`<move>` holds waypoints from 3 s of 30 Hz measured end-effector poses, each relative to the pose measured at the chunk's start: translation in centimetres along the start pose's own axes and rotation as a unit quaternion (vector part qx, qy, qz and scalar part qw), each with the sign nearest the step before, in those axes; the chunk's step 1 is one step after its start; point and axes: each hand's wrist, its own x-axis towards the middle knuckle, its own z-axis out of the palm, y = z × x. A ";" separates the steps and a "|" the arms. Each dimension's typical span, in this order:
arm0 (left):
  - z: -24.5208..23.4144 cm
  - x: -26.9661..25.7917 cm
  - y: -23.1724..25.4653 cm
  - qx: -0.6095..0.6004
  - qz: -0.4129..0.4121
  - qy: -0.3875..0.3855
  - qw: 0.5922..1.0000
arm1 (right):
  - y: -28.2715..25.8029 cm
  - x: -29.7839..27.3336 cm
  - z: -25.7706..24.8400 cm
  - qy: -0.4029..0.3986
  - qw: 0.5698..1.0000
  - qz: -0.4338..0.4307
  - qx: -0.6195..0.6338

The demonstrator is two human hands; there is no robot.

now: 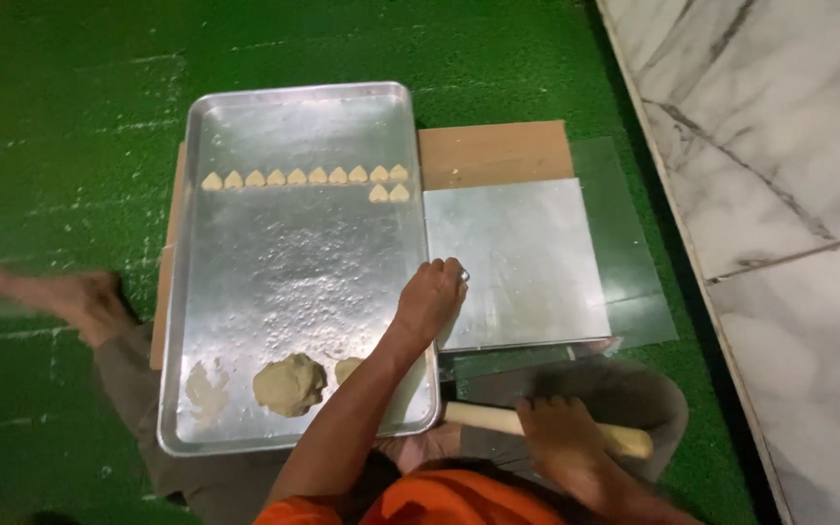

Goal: Shaping dough into heart shapes using a rolling pin and a cutter, then placing them on a baking tray.

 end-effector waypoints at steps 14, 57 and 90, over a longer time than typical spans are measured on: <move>0.1 3.8 -0.9 -0.027 0.051 -0.056 0.997 | 12.0 -6.6 -2.3 -0.085 0.959 0.007 0.271; -5.4 2.6 -5.5 -0.229 -0.333 -0.118 0.907 | 24.3 10.7 -0.9 0.171 0.859 0.347 0.336; -5.0 -6.9 6.4 -0.520 -0.336 0.073 0.782 | -1.0 10.2 -8.8 0.244 0.670 0.123 0.690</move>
